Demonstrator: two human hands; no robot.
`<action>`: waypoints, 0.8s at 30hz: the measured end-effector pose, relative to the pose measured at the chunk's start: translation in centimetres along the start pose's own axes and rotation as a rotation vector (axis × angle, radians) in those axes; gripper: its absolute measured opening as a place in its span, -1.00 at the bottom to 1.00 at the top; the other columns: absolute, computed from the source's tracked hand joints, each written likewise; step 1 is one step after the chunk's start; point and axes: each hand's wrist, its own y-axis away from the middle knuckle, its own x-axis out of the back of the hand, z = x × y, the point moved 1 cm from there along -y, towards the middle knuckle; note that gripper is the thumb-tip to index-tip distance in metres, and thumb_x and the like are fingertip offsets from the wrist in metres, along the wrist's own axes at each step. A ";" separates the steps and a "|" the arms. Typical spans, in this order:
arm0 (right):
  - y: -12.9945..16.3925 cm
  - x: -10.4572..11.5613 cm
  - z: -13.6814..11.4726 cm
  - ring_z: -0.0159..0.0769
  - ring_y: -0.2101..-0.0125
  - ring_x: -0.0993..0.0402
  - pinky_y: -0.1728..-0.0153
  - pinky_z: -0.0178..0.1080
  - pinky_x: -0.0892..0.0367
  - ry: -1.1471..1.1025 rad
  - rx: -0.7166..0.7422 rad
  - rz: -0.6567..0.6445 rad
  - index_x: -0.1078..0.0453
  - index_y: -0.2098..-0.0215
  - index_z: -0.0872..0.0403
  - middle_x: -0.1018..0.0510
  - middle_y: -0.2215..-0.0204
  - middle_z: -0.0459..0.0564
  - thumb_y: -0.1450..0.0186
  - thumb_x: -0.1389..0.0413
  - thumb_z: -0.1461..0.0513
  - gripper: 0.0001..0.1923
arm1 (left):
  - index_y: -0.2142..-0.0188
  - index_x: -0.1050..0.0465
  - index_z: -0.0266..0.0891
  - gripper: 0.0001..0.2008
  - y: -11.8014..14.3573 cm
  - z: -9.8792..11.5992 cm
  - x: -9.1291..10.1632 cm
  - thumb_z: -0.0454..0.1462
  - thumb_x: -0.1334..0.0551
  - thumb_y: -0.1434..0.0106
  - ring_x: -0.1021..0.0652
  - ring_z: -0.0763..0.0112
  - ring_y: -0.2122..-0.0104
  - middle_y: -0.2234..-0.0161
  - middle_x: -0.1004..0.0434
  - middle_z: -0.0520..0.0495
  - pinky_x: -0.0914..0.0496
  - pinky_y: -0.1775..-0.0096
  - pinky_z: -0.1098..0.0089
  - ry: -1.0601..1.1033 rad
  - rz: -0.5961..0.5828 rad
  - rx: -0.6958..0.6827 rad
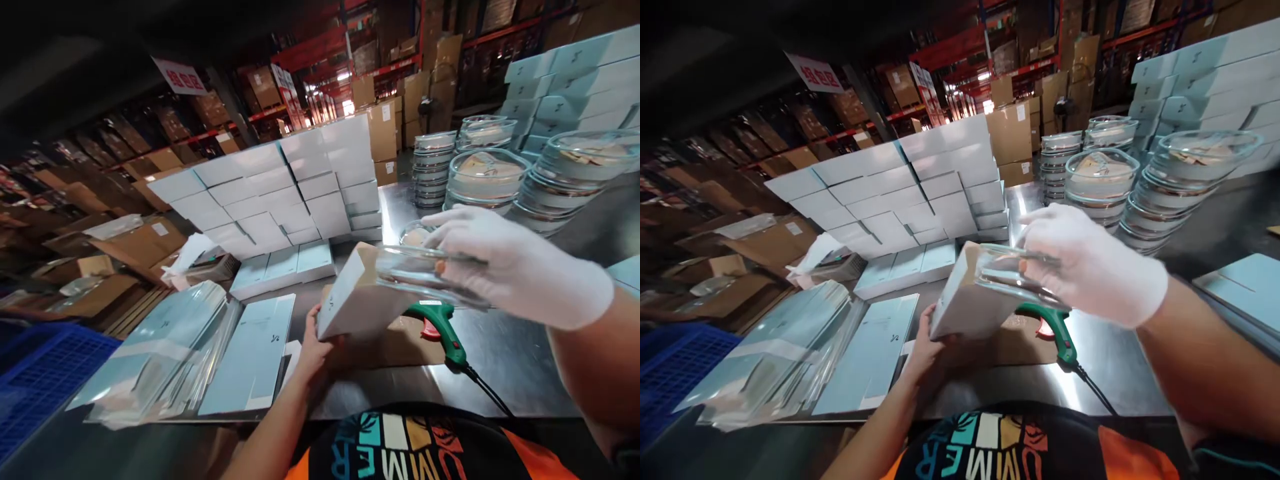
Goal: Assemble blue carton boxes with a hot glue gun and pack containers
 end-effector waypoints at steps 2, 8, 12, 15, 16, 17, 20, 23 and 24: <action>0.4 -0.4 -1.3 0.08 -0.09 -0.63 -0.11 0.15 -0.51 0.022 0.071 -0.003 -0.51 0.33 -0.02 -0.72 0.23 0.04 -0.47 -0.11 0.23 -0.79 | -0.25 -0.26 -0.06 -0.02 0.5 -1.1 -0.8 -0.22 -0.62 0.14 -0.58 0.12 0.01 -0.10 -0.53 -0.14 -0.45 -0.02 0.23 0.039 -0.045 0.046; 2.9 2.3 -0.8 -0.01 -0.24 -0.58 -0.33 0.07 -0.44 -0.148 -0.114 0.238 -0.57 0.25 -0.12 -0.72 0.06 -0.06 -0.46 -0.23 0.22 -0.88 | -0.30 -0.18 -0.02 0.03 0.6 -2.0 -0.8 -0.19 -0.64 0.09 -0.59 0.07 -0.03 -0.09 -0.55 -0.15 -0.47 -0.07 0.16 0.081 0.015 0.023; 1.8 2.0 -0.9 -0.01 -0.27 -0.55 -0.33 0.09 -0.45 -0.160 0.034 -0.006 -0.56 0.27 -0.10 -0.74 -0.02 -0.06 -0.46 -0.23 0.21 -0.88 | -0.26 -0.24 -0.01 0.04 0.5 -2.1 -0.4 -0.20 -0.69 0.16 -0.57 0.01 -0.09 -0.13 -0.53 -0.15 -0.47 -0.11 0.12 0.021 -0.052 0.052; 0.1 -0.7 -0.6 0.04 -0.22 -0.60 -0.26 0.17 -0.52 -0.177 0.031 -0.115 -0.57 0.35 -0.07 -0.75 -0.03 -0.05 -0.47 -0.19 0.15 -0.78 | -0.25 -0.24 -0.06 0.07 0.8 -2.6 -0.9 -0.17 -0.71 0.20 -0.58 0.03 -0.08 -0.15 -0.51 -0.17 -0.47 -0.14 0.10 0.018 -0.162 0.086; -0.2 -1.7 -0.4 0.06 -0.22 -0.59 -0.26 0.19 -0.52 -0.196 0.000 -0.141 -0.57 0.36 -0.06 -0.75 -0.03 -0.03 -0.48 -0.17 0.12 -0.74 | -0.25 -0.24 -0.07 0.07 1.0 -2.8 -1.2 -0.16 -0.71 0.21 -0.59 0.03 -0.08 -0.15 -0.52 -0.18 -0.48 -0.14 0.09 0.018 -0.195 0.086; -0.3 -2.6 -0.1 0.07 -0.24 -0.58 -0.27 0.20 -0.51 -0.215 -0.042 -0.160 -0.59 0.35 -0.05 -0.74 -0.06 -0.01 -0.49 -0.15 0.11 -0.72 | -0.23 -0.27 -0.09 0.06 1.1 -3.0 -1.6 -0.14 -0.72 0.21 -0.60 0.02 -0.08 -0.15 -0.52 -0.20 -0.49 -0.15 0.07 0.012 -0.226 0.076; 0.6 -4.5 0.5 0.16 -0.33 -0.49 -0.35 0.26 -0.42 -0.237 -0.168 -0.148 -0.64 0.06 -0.05 -0.62 -0.26 0.08 -0.45 -0.22 0.00 -0.73 | -0.13 -0.42 -0.14 -0.02 1.3 -3.4 -2.4 -0.16 -0.74 0.29 -0.55 -0.15 -0.20 -0.26 -0.46 -0.32 -0.51 -0.17 0.00 -0.035 -0.303 0.020; 3.2 -5.7 0.2 0.23 -0.40 -0.40 -0.41 0.32 -0.33 -0.339 -0.271 -0.086 -0.46 -0.34 -0.12 -0.49 -0.39 0.13 -0.41 -0.24 -0.18 -0.36 | -0.06 -0.54 -0.17 -0.10 1.3 -3.6 -2.6 -0.22 -0.74 0.32 -0.41 -0.33 -0.34 -0.31 -0.42 -0.40 -0.47 -0.24 -0.12 -0.135 -0.299 -0.088; 4.3 -6.2 0.0 0.23 -0.42 -0.37 -0.42 0.32 -0.31 -0.407 -0.309 -0.037 -0.38 -0.41 -0.17 -0.46 -0.42 0.12 -0.42 -0.19 -0.25 -0.29 | -0.09 -0.56 -0.17 -0.12 1.3 -3.7 -2.5 -0.23 -0.73 0.28 -0.41 -0.36 -0.34 -0.28 -0.46 -0.39 -0.44 -0.27 -0.18 -0.175 -0.293 -0.126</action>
